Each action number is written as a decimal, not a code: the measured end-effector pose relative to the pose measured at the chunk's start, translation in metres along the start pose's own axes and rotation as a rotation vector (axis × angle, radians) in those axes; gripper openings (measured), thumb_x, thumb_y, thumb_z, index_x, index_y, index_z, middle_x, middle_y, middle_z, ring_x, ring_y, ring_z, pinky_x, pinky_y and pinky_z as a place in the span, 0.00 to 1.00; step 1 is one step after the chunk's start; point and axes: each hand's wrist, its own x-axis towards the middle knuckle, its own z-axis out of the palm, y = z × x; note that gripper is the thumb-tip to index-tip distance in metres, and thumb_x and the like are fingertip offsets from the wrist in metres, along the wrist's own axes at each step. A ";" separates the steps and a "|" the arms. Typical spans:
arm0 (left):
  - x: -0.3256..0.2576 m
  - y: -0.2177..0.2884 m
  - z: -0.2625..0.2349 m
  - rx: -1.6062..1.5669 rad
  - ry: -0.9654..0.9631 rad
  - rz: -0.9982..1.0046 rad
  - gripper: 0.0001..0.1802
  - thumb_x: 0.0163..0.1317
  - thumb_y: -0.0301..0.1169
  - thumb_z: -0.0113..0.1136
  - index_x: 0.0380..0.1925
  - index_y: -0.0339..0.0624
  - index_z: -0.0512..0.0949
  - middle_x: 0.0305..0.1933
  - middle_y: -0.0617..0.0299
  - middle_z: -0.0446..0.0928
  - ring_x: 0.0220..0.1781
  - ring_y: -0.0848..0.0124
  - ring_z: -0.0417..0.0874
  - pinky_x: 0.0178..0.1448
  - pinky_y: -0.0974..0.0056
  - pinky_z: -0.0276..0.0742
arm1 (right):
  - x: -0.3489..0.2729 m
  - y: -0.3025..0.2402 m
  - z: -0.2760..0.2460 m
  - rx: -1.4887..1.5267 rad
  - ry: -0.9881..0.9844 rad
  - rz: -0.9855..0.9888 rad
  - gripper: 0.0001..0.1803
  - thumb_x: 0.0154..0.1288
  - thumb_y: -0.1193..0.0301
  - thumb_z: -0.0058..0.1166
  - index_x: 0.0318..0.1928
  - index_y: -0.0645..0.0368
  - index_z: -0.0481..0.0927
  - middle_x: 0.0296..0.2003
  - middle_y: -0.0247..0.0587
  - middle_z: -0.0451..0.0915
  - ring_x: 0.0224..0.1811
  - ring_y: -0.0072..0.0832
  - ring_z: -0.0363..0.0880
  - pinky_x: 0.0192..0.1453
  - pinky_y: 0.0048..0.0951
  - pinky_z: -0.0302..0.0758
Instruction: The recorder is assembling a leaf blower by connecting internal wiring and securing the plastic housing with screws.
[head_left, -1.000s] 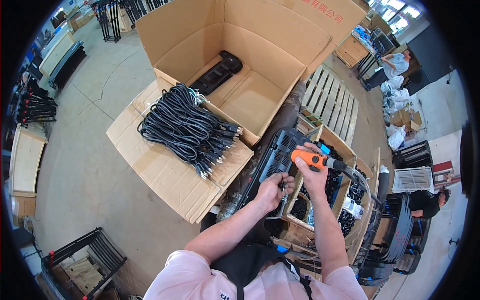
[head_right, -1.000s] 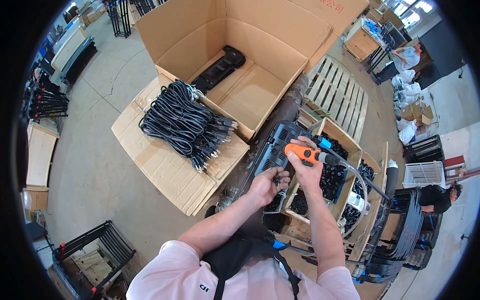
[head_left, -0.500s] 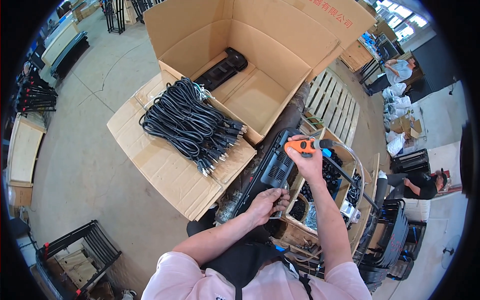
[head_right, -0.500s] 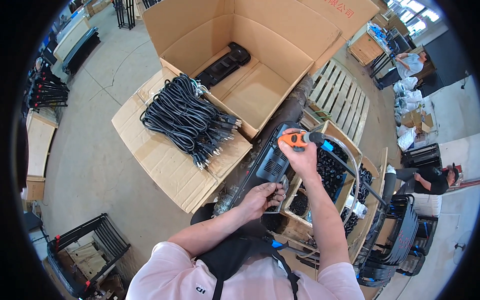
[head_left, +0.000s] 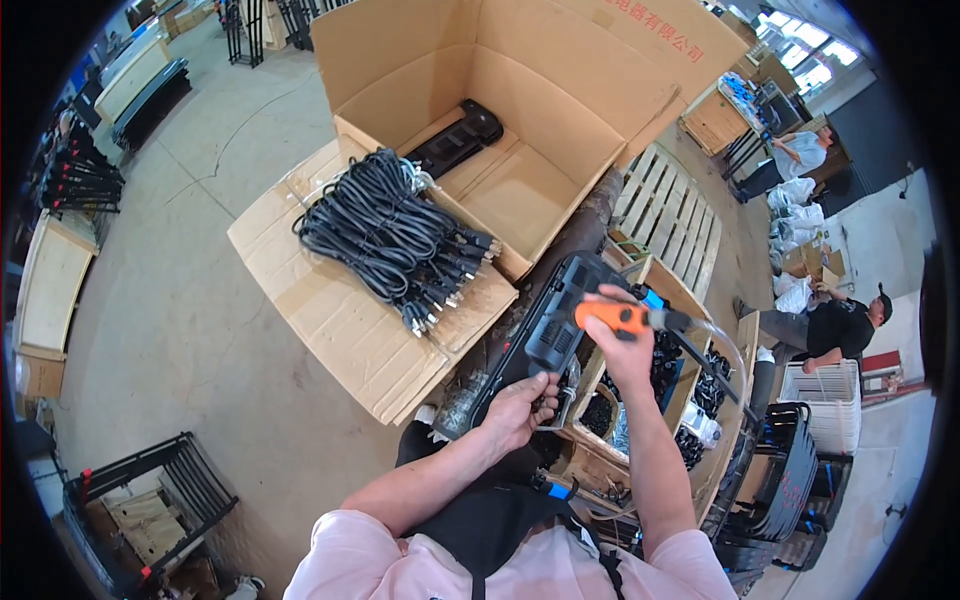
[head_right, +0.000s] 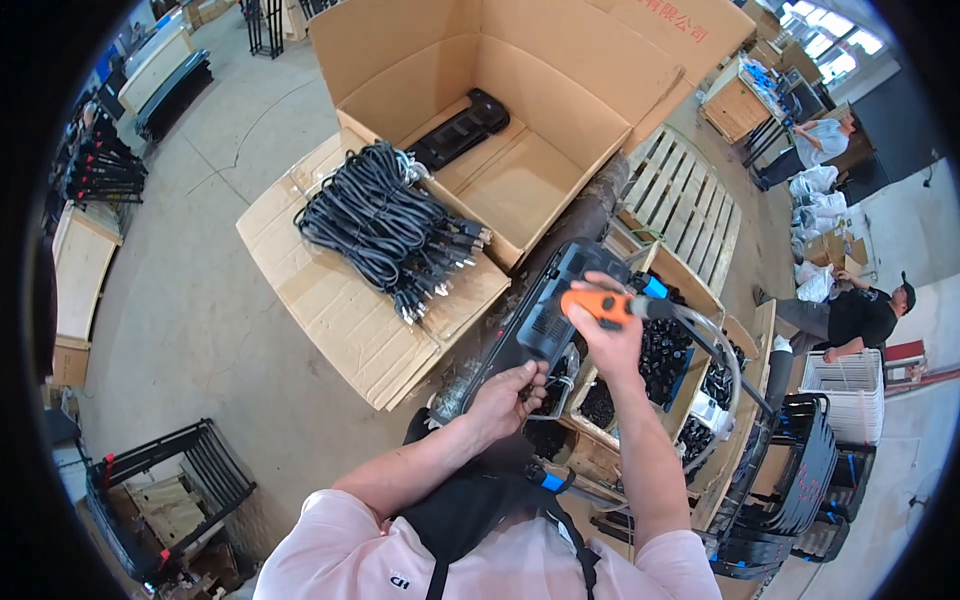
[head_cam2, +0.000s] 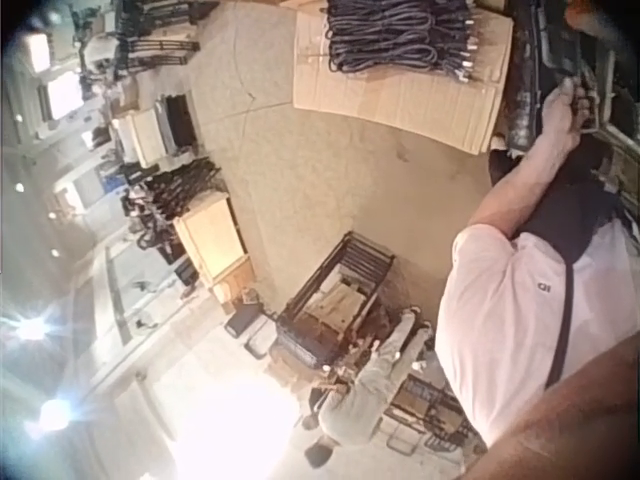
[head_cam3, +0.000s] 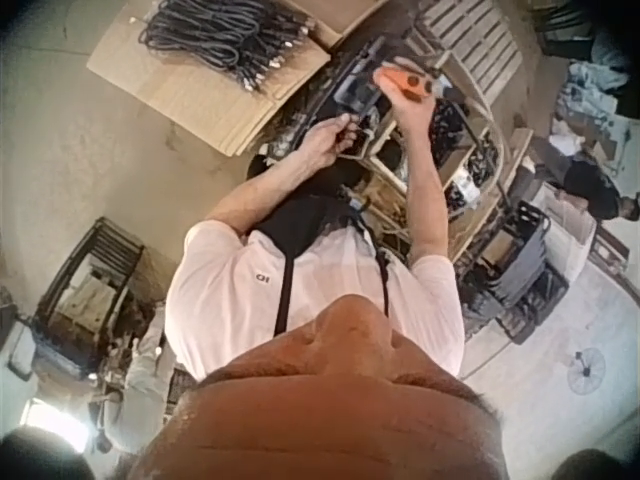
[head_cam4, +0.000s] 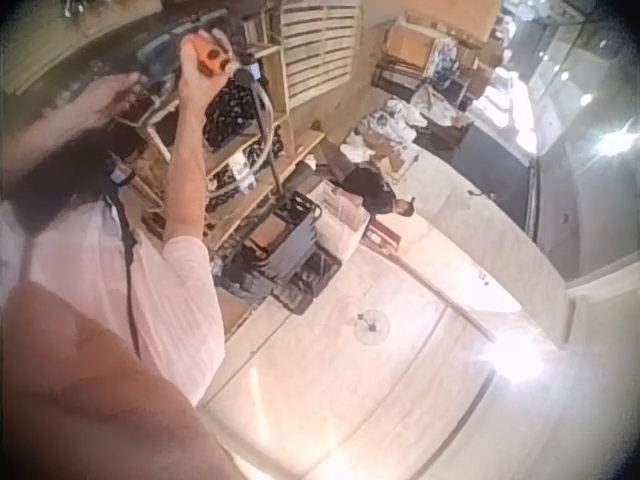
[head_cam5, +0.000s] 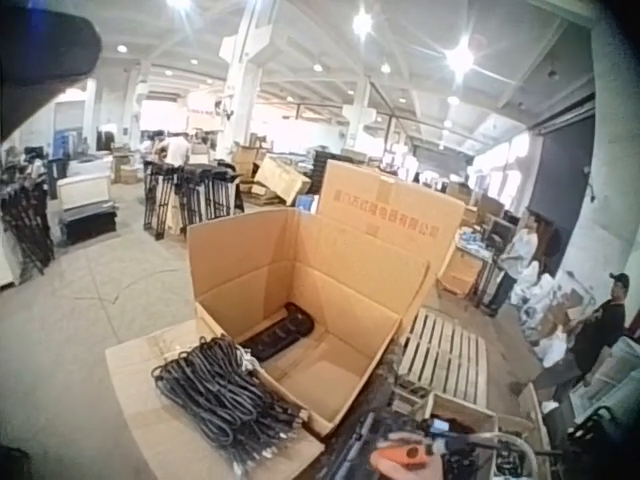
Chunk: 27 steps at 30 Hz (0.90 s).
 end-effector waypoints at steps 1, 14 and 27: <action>-0.002 0.001 0.002 -0.041 0.006 -0.005 0.16 0.79 0.41 0.60 0.53 0.41 0.84 0.37 0.67 0.84 0.36 0.74 0.86 0.39 0.69 0.86 | -0.021 -0.010 -0.006 0.014 0.008 0.010 0.28 0.63 0.78 0.69 0.64 0.65 0.77 0.55 0.48 0.87 0.58 0.32 0.85 0.67 0.36 0.80; -0.002 -0.010 -0.006 -0.211 -0.029 0.073 0.17 0.80 0.45 0.58 0.53 0.44 0.83 0.35 0.69 0.79 0.36 0.73 0.83 0.41 0.68 0.84 | -0.113 -0.028 -0.024 0.090 0.011 0.093 0.30 0.63 0.78 0.68 0.64 0.66 0.74 0.56 0.50 0.87 0.59 0.33 0.85 0.69 0.37 0.78; -0.024 -0.014 -0.016 -0.231 -0.098 0.051 0.17 0.80 0.46 0.57 0.54 0.45 0.82 0.37 0.68 0.79 0.38 0.71 0.82 0.44 0.64 0.82 | -0.127 -0.035 -0.015 0.079 -0.065 0.084 0.30 0.63 0.79 0.68 0.66 0.65 0.73 0.58 0.51 0.85 0.61 0.34 0.84 0.70 0.39 0.78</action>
